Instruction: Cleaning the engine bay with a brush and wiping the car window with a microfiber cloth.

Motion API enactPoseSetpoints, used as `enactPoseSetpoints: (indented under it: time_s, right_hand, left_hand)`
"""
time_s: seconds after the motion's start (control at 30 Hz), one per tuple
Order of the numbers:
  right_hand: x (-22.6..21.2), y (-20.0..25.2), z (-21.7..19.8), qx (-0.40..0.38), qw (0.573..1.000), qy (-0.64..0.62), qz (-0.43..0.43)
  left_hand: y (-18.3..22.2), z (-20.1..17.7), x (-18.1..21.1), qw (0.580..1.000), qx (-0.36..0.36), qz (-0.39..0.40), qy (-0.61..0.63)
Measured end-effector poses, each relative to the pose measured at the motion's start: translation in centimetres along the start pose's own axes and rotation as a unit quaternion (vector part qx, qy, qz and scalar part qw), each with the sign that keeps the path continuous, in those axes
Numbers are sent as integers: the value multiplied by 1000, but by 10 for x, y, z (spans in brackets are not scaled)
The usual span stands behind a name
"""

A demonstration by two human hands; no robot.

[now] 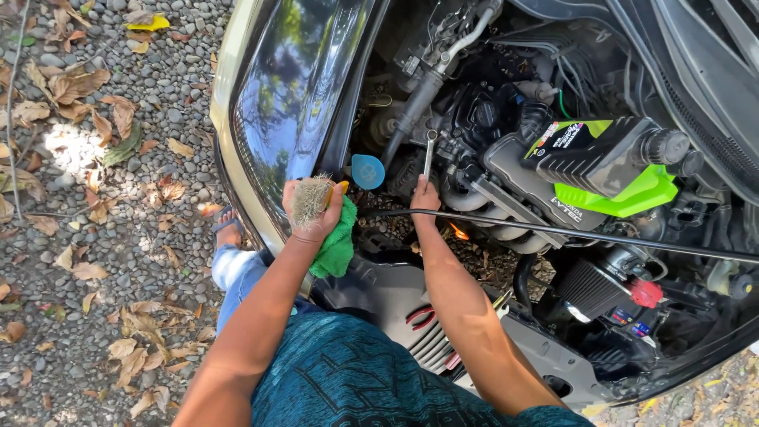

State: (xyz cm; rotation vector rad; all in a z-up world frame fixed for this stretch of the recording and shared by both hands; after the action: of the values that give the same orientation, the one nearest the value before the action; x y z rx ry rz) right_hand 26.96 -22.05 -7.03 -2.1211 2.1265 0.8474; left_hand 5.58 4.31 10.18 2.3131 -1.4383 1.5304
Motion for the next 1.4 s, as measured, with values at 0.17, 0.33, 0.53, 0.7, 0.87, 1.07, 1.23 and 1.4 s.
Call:
enactPoseSetpoints:
  time_s: [0.17,0.33,0.53,0.7,0.87,1.07,1.23,1.4]
  right_hand:
    - [-7,16,-19,14,1000,-26,9]
    - [-6,28,-31,17,999,-35,21]
    - [13,-9,-5,-21,999,-28,9]
    - [25,-29,21,-47,998,-35,-15]
    - [14,-24,22,-87,995,-42,-4]
    - [19,-27,10,-78,997,-19,-7]
    - [7,-21,-2,-30,999,36,-23]
    - [7,-16,-5,-19,997,77,-13]
  left_hand:
    - [1,1,-1,1000,0,5,-5]
    - [0,-3,4,1000,-15,0,-11]
    - [-5,-4,4,1000,-13,10,-10]
    - [-5,-3,4,1000,-4,5,-7]
    - [8,11,-14,1000,-1,4,-14]
    - [1,2,-4,1000,-19,-5,-25]
    - [8,13,-14,1000,8,6,-18]
    - [10,13,-12,999,-5,7,-33]
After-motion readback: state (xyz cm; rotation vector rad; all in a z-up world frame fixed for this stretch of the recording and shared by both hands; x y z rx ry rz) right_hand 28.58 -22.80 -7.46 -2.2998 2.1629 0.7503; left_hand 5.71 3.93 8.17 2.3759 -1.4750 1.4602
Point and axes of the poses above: each hand's wrist, its own y-axis away from the middle knuckle, its own z-axis out of the palm, x = y × z, the point moved 7 cm from there along -y, towards the middle knuckle, and after that the axes turned 14 degrees about y, right-handed, at the moved point
